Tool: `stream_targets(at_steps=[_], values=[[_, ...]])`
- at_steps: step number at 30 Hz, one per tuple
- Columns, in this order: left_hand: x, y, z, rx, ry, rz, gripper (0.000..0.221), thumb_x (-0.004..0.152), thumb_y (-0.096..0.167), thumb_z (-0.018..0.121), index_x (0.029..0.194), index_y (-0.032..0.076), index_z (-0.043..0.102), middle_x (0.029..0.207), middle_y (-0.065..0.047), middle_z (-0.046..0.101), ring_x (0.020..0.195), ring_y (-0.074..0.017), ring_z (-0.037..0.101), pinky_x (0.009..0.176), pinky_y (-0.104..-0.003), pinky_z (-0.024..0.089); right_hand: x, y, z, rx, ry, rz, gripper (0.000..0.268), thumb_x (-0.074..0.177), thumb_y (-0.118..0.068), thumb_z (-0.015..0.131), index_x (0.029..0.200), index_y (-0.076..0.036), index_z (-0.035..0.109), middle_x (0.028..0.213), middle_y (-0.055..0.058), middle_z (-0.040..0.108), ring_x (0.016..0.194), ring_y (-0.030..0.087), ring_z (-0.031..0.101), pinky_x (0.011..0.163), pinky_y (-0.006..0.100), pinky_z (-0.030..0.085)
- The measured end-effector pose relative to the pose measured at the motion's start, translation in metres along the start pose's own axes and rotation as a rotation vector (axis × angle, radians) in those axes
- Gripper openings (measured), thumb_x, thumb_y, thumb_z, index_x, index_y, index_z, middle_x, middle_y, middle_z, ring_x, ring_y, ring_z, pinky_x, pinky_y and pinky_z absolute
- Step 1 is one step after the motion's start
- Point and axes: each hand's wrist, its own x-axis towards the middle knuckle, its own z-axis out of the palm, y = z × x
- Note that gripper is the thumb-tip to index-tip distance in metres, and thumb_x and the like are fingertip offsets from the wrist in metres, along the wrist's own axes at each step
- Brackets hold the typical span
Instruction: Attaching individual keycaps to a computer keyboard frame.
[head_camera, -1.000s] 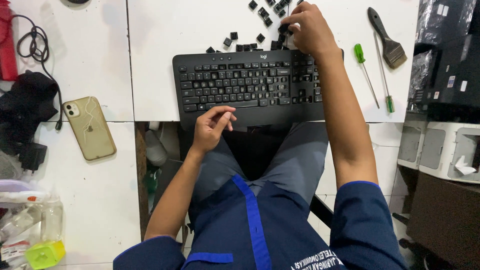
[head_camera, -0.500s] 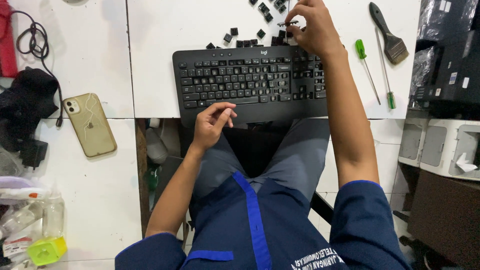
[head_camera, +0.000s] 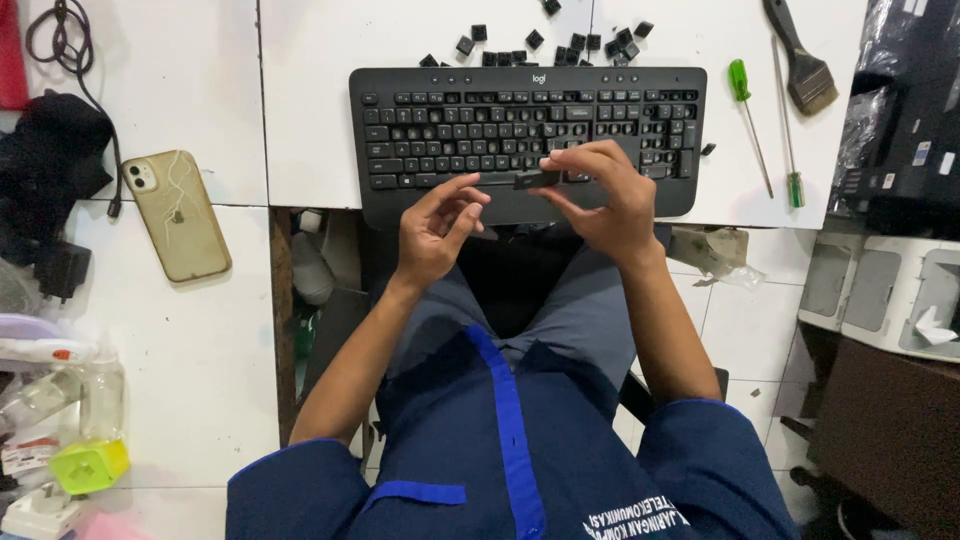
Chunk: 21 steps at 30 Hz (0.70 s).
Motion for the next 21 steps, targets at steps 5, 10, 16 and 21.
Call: stream_targets(at_steps=[5, 10, 16, 21], values=[[-0.007, 0.004, 0.009, -0.028, -0.017, 0.007, 0.042, 0.113, 0.003, 0.083, 0.155, -0.002, 0.077, 0.123, -0.024, 0.088, 0.084, -0.0224, 0.086, 0.076, -0.036, 0.072, -0.007, -0.031, 0.013, 0.038, -0.003, 0.024, 0.055, 0.089, 0.003, 0.109, 0.138, -0.003, 0.087, 0.116, 0.012, 0.093, 0.103, 0.030, 0.083, 0.084, 0.040, 0.073], [-0.017, -0.013, 0.021, -0.082, 0.018, -0.025, 0.034, 0.110, -0.002, 0.085, 0.145, -0.006, 0.082, 0.116, -0.024, 0.087, 0.082, -0.0255, 0.087, 0.072, -0.038, 0.074, -0.033, -0.035, 0.042, 0.009, 0.046, 0.042, 0.041, 0.091, 0.000, 0.106, 0.128, -0.005, 0.089, 0.113, 0.010, 0.092, 0.091, 0.028, 0.084, 0.079, 0.037, 0.072], [-0.011, 0.003, 0.012, 0.042, -0.029, -0.075, 0.029, 0.115, 0.004, 0.082, 0.142, -0.004, 0.084, 0.105, -0.018, 0.085, 0.076, -0.0181, 0.082, 0.061, -0.033, 0.067, -0.043, -0.045, 0.051, 0.045, -0.015, 0.132, 0.054, 0.090, 0.005, 0.103, 0.141, -0.003, 0.085, 0.113, 0.013, 0.089, 0.089, 0.028, 0.084, 0.078, 0.041, 0.072], [-0.004, 0.002, 0.002, 0.083, -0.144, -0.122, 0.027, 0.118, 0.010, 0.077, 0.143, 0.005, 0.086, 0.100, -0.012, 0.084, 0.071, -0.0097, 0.072, 0.060, -0.029, 0.059, -0.041, -0.040, 0.045, -0.002, -0.077, 0.115, 0.054, 0.093, 0.006, 0.101, 0.144, -0.004, 0.086, 0.115, 0.014, 0.083, 0.095, 0.034, 0.082, 0.081, 0.045, 0.071]])
